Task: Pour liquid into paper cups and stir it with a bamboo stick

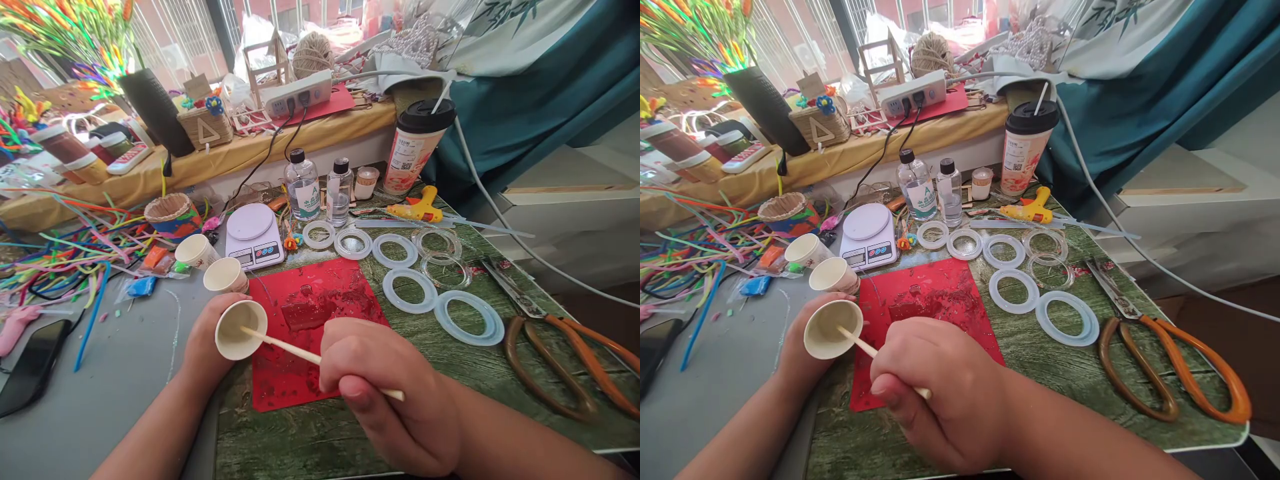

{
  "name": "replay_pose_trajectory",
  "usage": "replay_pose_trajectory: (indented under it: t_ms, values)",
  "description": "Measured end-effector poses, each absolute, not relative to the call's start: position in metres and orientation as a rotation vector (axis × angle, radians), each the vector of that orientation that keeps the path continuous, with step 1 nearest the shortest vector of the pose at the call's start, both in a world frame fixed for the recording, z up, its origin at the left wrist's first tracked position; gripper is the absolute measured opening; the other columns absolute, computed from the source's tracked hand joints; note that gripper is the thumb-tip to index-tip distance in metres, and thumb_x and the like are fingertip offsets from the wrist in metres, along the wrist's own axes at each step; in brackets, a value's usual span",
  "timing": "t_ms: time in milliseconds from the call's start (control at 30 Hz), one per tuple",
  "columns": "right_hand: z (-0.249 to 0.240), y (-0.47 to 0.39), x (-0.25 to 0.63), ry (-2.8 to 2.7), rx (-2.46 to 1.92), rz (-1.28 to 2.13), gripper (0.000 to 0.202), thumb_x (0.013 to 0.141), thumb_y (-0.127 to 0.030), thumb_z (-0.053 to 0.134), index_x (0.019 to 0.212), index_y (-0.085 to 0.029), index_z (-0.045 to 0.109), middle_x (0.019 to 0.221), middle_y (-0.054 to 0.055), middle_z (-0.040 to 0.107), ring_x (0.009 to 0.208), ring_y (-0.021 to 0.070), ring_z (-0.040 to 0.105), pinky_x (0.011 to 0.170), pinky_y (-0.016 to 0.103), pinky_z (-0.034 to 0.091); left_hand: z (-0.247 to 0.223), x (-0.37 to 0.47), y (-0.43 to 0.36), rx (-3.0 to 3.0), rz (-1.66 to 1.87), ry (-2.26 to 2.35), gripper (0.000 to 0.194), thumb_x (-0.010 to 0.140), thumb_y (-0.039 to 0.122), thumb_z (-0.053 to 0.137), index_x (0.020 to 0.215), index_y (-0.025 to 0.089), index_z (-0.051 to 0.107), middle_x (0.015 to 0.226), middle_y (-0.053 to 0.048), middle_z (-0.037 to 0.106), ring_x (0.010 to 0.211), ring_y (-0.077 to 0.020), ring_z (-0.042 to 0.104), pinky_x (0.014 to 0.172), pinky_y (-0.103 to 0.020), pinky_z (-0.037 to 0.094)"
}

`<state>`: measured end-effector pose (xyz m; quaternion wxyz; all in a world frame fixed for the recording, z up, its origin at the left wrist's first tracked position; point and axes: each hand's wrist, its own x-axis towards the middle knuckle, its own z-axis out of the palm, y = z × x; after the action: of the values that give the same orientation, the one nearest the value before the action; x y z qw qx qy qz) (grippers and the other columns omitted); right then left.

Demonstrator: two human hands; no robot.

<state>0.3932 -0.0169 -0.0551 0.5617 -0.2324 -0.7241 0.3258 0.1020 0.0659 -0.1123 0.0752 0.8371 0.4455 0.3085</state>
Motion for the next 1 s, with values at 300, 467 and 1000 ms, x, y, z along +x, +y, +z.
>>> replay_pose_trajectory:
  t_ms: [300, 467, 1000]
  values:
    - [-0.0569, -0.0147, 0.3896, -1.724, -0.560, 0.792, 0.030, 0.123, -0.034, 0.040, 0.100, -0.023, 0.057, 0.080, 0.000, 0.058, 0.069, 0.0165, 0.052, 0.064, 0.029, 0.045, -0.1139, 0.1022, 0.0641, 2.458, 0.957, 1.372, 0.041, 0.084, 0.031, 0.088, 0.123, 0.026, 0.073, 0.119, -0.005, 0.085, 0.105, -0.0275, 0.084, 0.091, -0.038, 0.069]
    - [-0.0565, -0.0146, 0.3901, -1.743, -0.583, 0.804, 0.034, 0.124, -0.035, 0.038, 0.098, -0.023, 0.056, 0.079, -0.001, 0.057, 0.069, 0.0152, 0.051, 0.065, 0.028, 0.045, -0.1151, 0.1028, 0.0641, 2.462, 0.958, 1.385, 0.044, 0.083, 0.034, 0.090, 0.122, 0.026, 0.073, 0.119, -0.006, 0.085, 0.105, -0.0281, 0.084, 0.088, -0.039, 0.069]
    - [-0.0551, -0.0143, 0.3945, -1.684, -0.691, 0.746, 0.035, 0.123, -0.035, 0.038, 0.096, -0.024, 0.057, 0.077, -0.001, 0.053, 0.066, 0.0172, 0.049, 0.065, 0.032, 0.044, -0.1132, 0.1038, 0.0653, 2.521, 0.961, 1.357, 0.032, 0.088, 0.035, 0.082, 0.117, 0.025, 0.074, 0.112, -0.006, 0.086, 0.098, -0.0258, 0.084, 0.084, -0.035, 0.069]
